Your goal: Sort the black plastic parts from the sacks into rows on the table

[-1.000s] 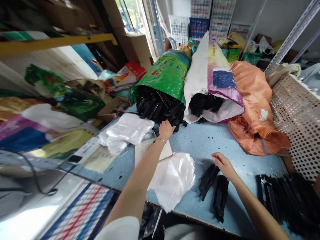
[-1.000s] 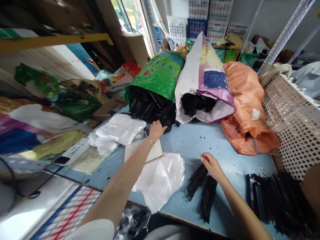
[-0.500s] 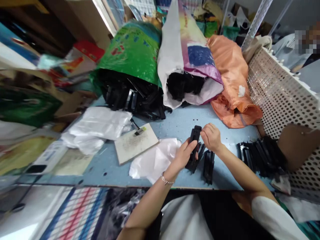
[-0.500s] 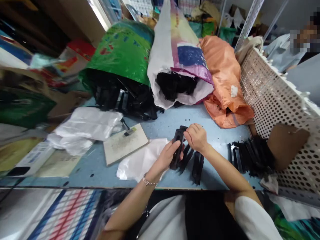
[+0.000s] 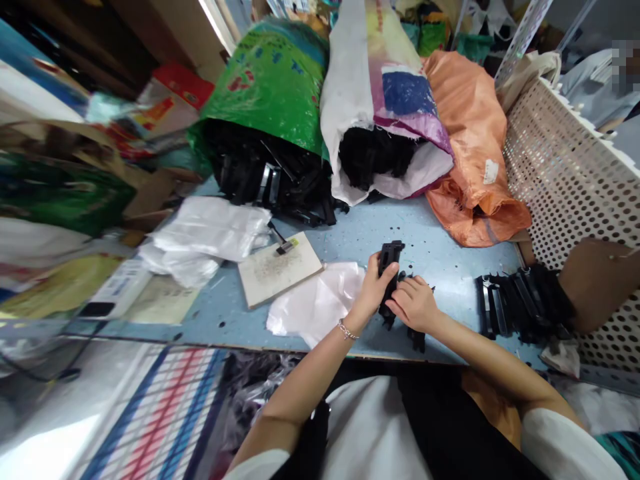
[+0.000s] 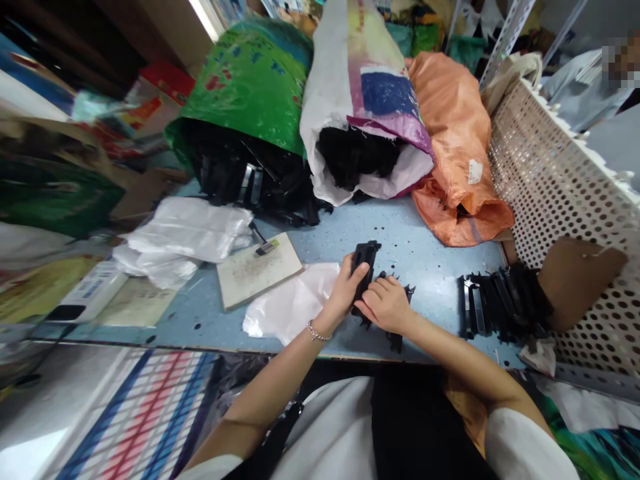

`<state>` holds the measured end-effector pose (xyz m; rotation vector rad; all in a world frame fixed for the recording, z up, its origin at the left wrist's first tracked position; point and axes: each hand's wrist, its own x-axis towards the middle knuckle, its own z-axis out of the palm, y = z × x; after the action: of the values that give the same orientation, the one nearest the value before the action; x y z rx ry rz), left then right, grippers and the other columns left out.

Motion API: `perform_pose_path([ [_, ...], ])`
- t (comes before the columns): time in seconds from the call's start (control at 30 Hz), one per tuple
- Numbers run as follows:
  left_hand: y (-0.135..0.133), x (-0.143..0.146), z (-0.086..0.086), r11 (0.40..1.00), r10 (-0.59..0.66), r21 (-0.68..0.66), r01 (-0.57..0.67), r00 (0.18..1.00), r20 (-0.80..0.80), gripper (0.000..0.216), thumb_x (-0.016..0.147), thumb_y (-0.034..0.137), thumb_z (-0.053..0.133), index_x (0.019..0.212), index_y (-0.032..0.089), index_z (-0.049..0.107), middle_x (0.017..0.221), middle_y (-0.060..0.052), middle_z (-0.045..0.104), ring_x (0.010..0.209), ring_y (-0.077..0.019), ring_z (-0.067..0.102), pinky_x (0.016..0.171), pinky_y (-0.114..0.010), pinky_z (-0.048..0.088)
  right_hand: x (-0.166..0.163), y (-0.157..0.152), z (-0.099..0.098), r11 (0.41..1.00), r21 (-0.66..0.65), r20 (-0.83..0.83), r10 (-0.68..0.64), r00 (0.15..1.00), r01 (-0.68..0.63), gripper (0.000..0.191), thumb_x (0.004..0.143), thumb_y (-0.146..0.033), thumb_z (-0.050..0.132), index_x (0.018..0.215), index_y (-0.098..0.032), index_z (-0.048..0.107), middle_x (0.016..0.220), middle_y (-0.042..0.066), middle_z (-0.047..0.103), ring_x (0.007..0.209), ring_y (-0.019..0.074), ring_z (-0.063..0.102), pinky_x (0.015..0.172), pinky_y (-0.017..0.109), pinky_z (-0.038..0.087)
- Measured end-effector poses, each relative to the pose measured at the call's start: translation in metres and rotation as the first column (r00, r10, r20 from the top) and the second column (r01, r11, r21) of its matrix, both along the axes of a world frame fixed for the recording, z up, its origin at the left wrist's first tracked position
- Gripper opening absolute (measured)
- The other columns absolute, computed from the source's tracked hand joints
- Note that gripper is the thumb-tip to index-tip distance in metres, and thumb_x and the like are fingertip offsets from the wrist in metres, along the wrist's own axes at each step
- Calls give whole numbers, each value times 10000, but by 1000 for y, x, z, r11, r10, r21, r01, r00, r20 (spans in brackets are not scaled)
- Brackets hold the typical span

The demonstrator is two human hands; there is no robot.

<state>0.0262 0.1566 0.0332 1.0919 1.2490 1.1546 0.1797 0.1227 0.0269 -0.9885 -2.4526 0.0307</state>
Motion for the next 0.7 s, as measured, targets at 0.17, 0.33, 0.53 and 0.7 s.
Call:
perform_pose_path([
  [0.17,2,-10,-47,999,22,-44,-32,976,-215,361,885,311,578,1217,177,537,1049,-111,677,980,-247,659,925,-441,508,-2,14,-6,952,-285,-13,-122,992,113,298,1042,-385,402,1043,-218,649,993,95,664,921,231,595,813,387,478],
  [0.33,15,-22,-58,995,-42,71,70,941,-336,171,834,160,562,947,216,678,1115,-104,688,1128,-271,622,1072,-463,440,5,21,-32,955,-295,-92,-62,994,33,277,1007,-331,485,1224,-242,632,1227,119,629,1200,295,536,1021,546,479],
  [0.53,149,-118,-12,803,505,-30,-595,706,-497,549,831,236,641,1317,116,416,1478,-241,346,1474,-341,231,1184,-500,244,16,27,-48,957,-285,-157,17,987,-62,171,983,-317,551,1014,-229,695,1143,103,682,1228,288,546,1028,543,494],
  [0.7,188,-154,12,791,477,-185,-583,777,-410,873,623,182,769,1367,26,339,1404,-286,427,1344,-399,417,1090,-542,369,18,33,-41,963,-266,-187,-7,982,-44,162,978,-315,565,1043,-241,693,1099,89,714,1174,286,581,1027,563,472],
])
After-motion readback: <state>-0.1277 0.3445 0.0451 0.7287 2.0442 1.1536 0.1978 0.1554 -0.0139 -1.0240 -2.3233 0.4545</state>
